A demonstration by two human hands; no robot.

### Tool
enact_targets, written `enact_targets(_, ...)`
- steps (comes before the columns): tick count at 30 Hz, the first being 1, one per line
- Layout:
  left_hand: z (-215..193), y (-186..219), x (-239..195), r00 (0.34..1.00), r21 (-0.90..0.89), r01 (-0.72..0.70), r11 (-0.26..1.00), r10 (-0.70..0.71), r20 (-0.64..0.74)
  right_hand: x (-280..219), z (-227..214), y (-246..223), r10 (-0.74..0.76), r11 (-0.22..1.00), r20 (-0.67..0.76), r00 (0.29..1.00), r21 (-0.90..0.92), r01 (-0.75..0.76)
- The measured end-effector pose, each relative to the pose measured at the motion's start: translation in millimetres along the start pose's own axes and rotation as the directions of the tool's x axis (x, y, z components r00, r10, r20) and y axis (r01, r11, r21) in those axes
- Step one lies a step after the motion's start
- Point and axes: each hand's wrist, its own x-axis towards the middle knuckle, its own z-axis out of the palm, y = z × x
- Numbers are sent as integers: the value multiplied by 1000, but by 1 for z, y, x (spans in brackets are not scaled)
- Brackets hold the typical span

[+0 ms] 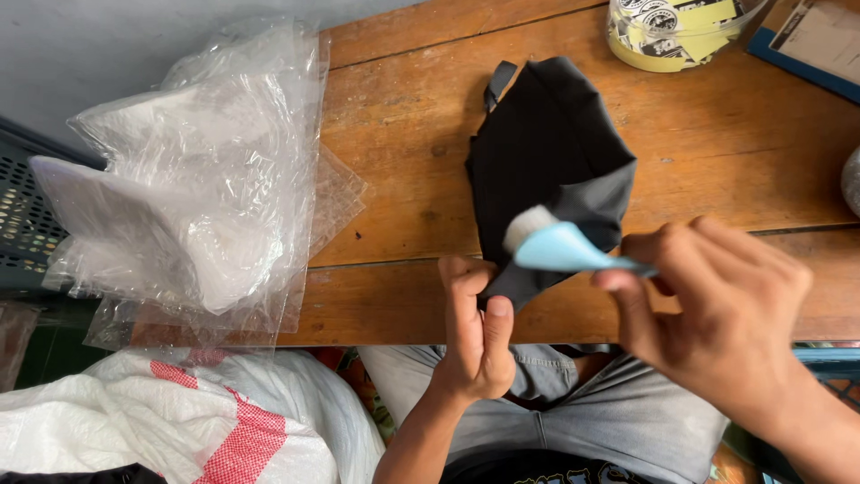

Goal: The person uses a small brush to clean the exterior of a black fabric bag with a printed graphic. They systematically brush the front, sides, and back of the bag, rotating it to access different surfaces.

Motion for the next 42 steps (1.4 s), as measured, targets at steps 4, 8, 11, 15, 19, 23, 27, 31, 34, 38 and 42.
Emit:
enact_targets(4,3,1,1,1000,44,8,999,-9,17,-15,-2,11,147,987,-44,988,-52,-149)
enact_targets(8,3,3,6,1000,76,8,997,-9,13,-29,-1,0,179,979,0,984,98,-178)
enact_targets(11,2,-3,1,999,47,-5,999,4,40,-29,8,-15,38,989,113,993,141,-54)
enact_targets(15,0,-3,0,999,8,-9,1000,8,49,-29,11,-2,61,994,119,991,86,-72)
enact_targets(19,0,-3,0,998,-1,-23,1000,23,57,-31,5,15,145,989,44,988,11,-146)
enact_targets(23,1,-2,1,997,39,-24,999,21,72,-37,8,30,287,958,-32,957,-20,-287)
enact_targets(27,2,0,3,998,41,31,999,-33,57,-32,0,27,377,924,-64,924,99,-370)
enact_targets(31,1,-1,2,997,14,26,1000,-27,71,-44,6,4,90,992,-81,993,95,-82)
enact_targets(34,0,-4,0,995,-20,10,1000,-8,96,-33,11,-7,-81,990,49,996,119,74)
enact_targets(38,1,-4,0,998,-4,1,1000,0,62,-35,12,11,95,995,52,994,35,-97)
enact_targets(42,1,-4,1,996,30,-12,999,10,83,-31,8,24,230,973,-16,973,-18,-230)
